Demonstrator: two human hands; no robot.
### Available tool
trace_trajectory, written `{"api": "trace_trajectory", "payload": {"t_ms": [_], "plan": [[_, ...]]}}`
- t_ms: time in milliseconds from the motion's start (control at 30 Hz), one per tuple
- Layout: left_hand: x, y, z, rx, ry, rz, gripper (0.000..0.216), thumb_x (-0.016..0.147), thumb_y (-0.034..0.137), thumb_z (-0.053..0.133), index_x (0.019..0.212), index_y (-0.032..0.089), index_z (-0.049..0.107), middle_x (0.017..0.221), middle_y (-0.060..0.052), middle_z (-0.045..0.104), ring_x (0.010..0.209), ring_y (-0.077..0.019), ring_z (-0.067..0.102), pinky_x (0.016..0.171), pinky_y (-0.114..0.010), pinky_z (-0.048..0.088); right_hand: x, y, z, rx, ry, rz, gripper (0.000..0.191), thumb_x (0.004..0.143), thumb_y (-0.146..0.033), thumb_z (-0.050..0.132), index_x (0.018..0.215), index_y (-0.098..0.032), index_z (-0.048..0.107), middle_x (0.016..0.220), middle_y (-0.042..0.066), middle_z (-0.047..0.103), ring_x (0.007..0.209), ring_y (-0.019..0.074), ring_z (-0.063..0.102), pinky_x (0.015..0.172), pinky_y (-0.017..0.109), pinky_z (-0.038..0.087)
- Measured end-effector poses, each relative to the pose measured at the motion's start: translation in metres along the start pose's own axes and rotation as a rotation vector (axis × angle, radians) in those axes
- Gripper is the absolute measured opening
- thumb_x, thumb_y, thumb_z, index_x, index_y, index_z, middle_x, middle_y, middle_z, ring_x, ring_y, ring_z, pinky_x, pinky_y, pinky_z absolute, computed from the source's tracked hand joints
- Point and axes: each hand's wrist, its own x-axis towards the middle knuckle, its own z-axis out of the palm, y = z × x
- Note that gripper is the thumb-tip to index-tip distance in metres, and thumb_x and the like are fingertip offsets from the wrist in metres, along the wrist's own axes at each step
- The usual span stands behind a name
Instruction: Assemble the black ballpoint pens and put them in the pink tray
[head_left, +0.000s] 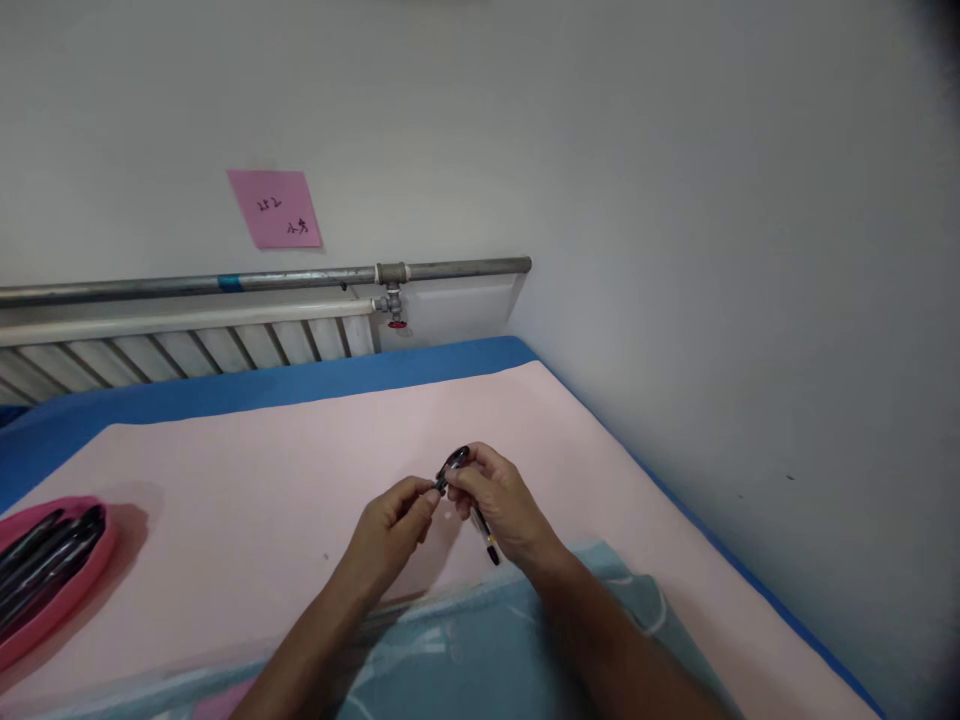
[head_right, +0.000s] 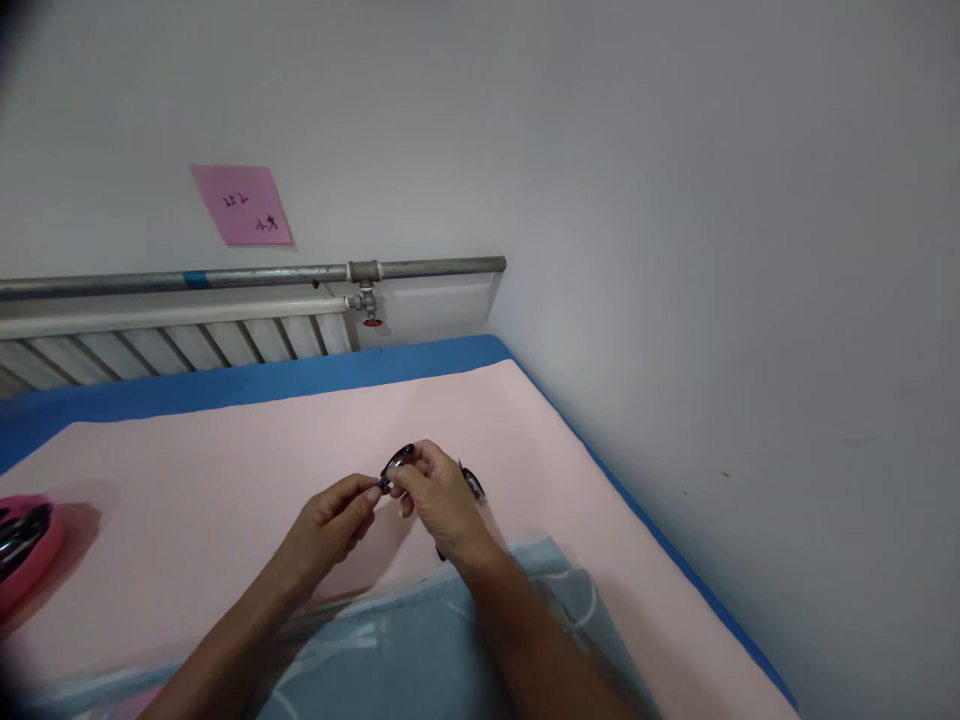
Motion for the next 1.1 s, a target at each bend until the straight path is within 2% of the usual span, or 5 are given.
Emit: {"api": "trace_trajectory", "payload": {"t_ms": [400,500,700,967,1100], "plan": [[-0.002,0.005,0.000,-0.079,-0.071,-0.036,0.031,0.079,0.047,0.049,0.081,0.017,0.057,0.049,0.008,0.037,0.042,-0.0047,0.028,0.039,-0.017,0.020,-0.002,-0.002,0.004,0.007,0.031,0.004,0.009,0.067,-0.020,0.058,0.076,-0.017,0.056,0.061,-0.005,0.053,0.045,0.0054,0.045,0.043,0.019,0.033],[-0.003,0.010,0.000,-0.172,-0.133,-0.088,0.031,0.079,0.048,0.049,0.079,0.017,0.055,0.049,0.008,0.036,0.038,-0.0033,0.024,0.036,-0.017,0.016,-0.003,-0.008,0.002,0.104,-0.049,-0.007,0.023,0.069,-0.023,0.058,0.091,-0.018,0.060,0.071,-0.002,0.058,0.050,0.0067,0.048,0.046,0.021,0.035],[-0.007,0.017,-0.003,-0.429,-0.254,-0.188,0.029,0.078,0.047,0.053,0.079,0.018,0.052,0.049,0.009,0.036,0.033,-0.0015,0.020,0.034,-0.016,0.010,-0.006,-0.018,-0.004,0.122,-0.177,0.009,0.022,0.070,-0.028,0.062,0.089,-0.017,0.061,0.075,0.001,0.061,0.058,0.0091,0.052,0.050,0.022,0.036],[-0.006,0.013,0.002,-0.314,-0.140,-0.152,0.034,0.074,0.050,0.056,0.079,0.017,0.050,0.048,0.009,0.038,0.032,-0.0015,0.023,0.032,-0.016,0.013,-0.003,-0.009,-0.004,-0.126,0.004,-0.048,0.024,0.071,-0.035,0.064,0.063,-0.017,0.051,0.050,-0.006,0.046,0.045,0.0055,0.037,0.044,0.020,0.028],[-0.006,0.015,0.000,-0.367,-0.162,-0.192,0.033,0.075,0.050,0.054,0.082,0.018,0.050,0.049,0.009,0.038,0.033,-0.0012,0.021,0.032,-0.015,0.010,-0.004,-0.014,-0.005,-0.050,-0.031,-0.003,0.024,0.075,-0.038,0.057,0.085,-0.017,0.057,0.051,-0.006,0.047,0.042,0.0066,0.038,0.042,0.020,0.028]]}}
